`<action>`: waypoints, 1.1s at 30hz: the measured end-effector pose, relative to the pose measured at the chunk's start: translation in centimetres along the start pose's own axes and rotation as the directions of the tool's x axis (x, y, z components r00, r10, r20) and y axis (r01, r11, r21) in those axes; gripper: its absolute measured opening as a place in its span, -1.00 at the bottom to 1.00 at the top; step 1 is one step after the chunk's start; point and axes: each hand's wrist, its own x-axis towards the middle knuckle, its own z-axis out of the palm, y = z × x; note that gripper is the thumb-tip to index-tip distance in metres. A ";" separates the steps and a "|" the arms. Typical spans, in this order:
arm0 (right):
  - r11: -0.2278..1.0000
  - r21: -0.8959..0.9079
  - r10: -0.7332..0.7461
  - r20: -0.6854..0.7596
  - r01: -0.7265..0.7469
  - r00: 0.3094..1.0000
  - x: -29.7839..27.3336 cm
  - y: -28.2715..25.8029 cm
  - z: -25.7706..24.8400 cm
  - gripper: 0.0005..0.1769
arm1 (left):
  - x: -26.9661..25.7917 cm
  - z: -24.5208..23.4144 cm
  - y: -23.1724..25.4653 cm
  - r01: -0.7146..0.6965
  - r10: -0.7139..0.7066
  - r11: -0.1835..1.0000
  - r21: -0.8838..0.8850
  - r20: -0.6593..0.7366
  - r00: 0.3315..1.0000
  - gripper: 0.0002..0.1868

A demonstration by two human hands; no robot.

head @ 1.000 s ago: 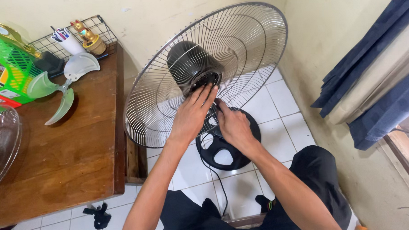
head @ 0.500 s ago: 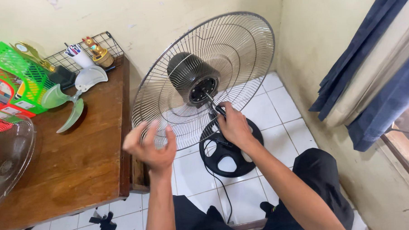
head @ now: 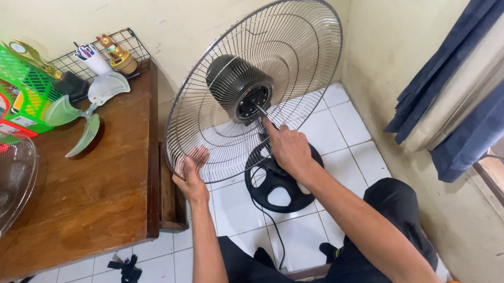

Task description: The person reassembles an electric fan by first tightening the rear cage with a screwdriver, then attaching the fan blades to the motor hub, and finally placing the front cage over the blades.

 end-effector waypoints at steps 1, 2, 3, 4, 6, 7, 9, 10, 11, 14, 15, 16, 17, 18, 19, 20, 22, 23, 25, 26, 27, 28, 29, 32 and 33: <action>0.997 0.079 0.005 0.019 -0.006 1.000 0.2 0.2 -0.3 -0.36 | -0.1 0.2 -0.4 -0.084 0.085 0.996 -0.016 0.033 0.996 -0.40; 0.988 0.157 0.008 0.039 -0.014 0.999 0.4 0.4 -0.6 -0.40 | 0.0 0.3 -0.4 -0.083 0.084 0.996 -0.006 0.023 0.996 -0.42; 0.972 0.232 0.010 0.059 -0.023 0.998 0.6 0.6 -0.9 -0.44 | 0.1 0.5 -0.4 -0.082 0.082 0.997 0.004 0.013 0.997 -0.45; 0.960 0.278 0.026 0.058 -0.041 0.998 0.6 0.6 -1.1 -0.46 | 0.2 0.7 -0.2 -0.081 0.081 0.997 0.013 0.002 0.997 -0.47; 0.926 0.371 0.056 0.054 -0.072 0.997 0.6 0.4 -1.4 -0.49 | 0.5 0.8 0.2 -0.035 0.035 0.999 0.033 0.013 0.999 -0.48; 0.898 0.418 0.101 0.107 -0.137 0.989 0.8 0.4 -1.4 -0.50 | 0.6 0.8 0.4 -0.012 0.011 0.999 0.043 0.018 1.000 -0.49; 0.826 0.495 0.179 0.221 -0.269 0.959 0.8 0.5 -1.2 -0.52 | 0.7 0.8 0.6 -0.028 0.028 1.000 0.002 0.035 0.999 -0.50; 0.809 0.498 0.209 0.252 -0.312 0.945 0.9 0.6 -0.9 -0.52 | 0.6 0.8 0.6 -0.035 0.036 0.999 -0.018 0.043 0.998 -0.51; 0.790 0.500 0.238 0.282 -0.354 0.929 1.2 0.8 -0.6 -0.53 | 0.5 0.7 0.7 -0.043 0.043 0.999 -0.012 0.050 0.998 -0.52; 0.792 0.540 0.208 0.202 -0.286 0.957 1.4 1.5 0.5 -0.52 | 0.3 0.6 0.7 -0.055 0.055 0.998 -0.001 0.060 0.997 -0.54; 0.801 0.554 0.178 0.143 -0.228 0.974 1.5 1.8 0.7 -0.51 | 0.3 0.6 0.8 -0.053 0.054 0.999 -0.004 0.057 0.997 -0.55; 0.816 0.534 0.182 0.129 -0.223 0.975 1.7 2.0 0.8 -0.55 | 0.4 0.7 0.9 -0.052 0.052 0.999 -0.007 0.054 0.997 -0.56; 0.830 0.513 0.188 0.117 -0.222 0.975 1.8 2.2 0.8 -0.59 | 0.4 0.7 1.0 -0.039 0.040 0.999 -0.012 0.053 0.998 -0.56; 0.843 0.491 0.194 0.105 -0.221 0.975 1.8 2.2 0.7 -0.62 | 0.5 0.8 1.1 -0.027 0.028 0.999 -0.017 0.052 0.998 -0.57; 0.907 0.384 0.159 0.063 -0.171 0.985 1.7 2.1 0.6 -0.65 | 0.6 0.9 1.2 -0.014 0.015 1.000 -0.021 0.050 0.999 -0.58; 0.956 0.269 0.118 0.026 -0.121 0.993 1.2 1.9 0.4 -0.67 | 0.6 1.0 1.3 -0.012 0.014 0.999 -0.036 0.055 0.998 -0.58; 0.992 0.107 0.071 0.008 -0.072 0.997 0.7 0.9 0.1 -0.69 | 0.5 1.1 1.4 -0.006 0.010 0.998 -0.061 0.069 0.998 -0.59; 0.995 0.064 0.069 0.022 -0.070 0.997 0.6 0.3 0.0 -0.67 | 0.5 1.1 1.5 -0.007 0.010 0.999 -0.051 0.070 0.997 -0.58; 0.990 0.075 0.110 0.083 -0.116 0.990 0.7 -0.4 -0.3 -0.63 | 0.3 1.1 1.6 -0.007 0.009 1.000 -0.029 0.073 0.997 -0.56; 0.978 0.125 0.150 0.131 -0.166 0.980 0.8 -0.6 -0.4 -0.60 | 0.2 1.0 1.7 -0.014 0.015 1.000 -0.018 0.073 0.997 -0.55; 0.961 0.172 0.185 0.179 -0.216 0.966 1.1 -0.7 -0.6 -0.56 | 0.2 1.0 1.7 -0.023 0.023 1.000 -0.009 0.073 0.997 -0.54; 0.951 0.203 0.193 0.205 -0.235 0.960 1.3 -0.7 -0.7 -0.57 | 0.2 0.9 1.8 -0.032 0.031 1.000 0.000 0.073 0.997 -0.53; 0.939 0.233 0.199 0.231 -0.253 0.952 1.7 -0.6 -0.8 -0.57 | 0.2 1.0 1.9 -0.026 0.026 1.000 -0.001 0.062 0.998 -0.53; 0.896 0.340 0.197 0.273 -0.285 0.942 2.3 0.1 -0.8 -0.58 | 0.2 1.0 1.9 -0.019 0.020 1.000 -0.012 0.041 0.999 -0.52; 0.878 0.378 0.193 0.281 -0.294 0.940 2.2 0.4 -0.6 -0.58 | 0.2 1.0 1.9 -0.025 0.025 0.999 -0.020 0.040 0.999 -0.53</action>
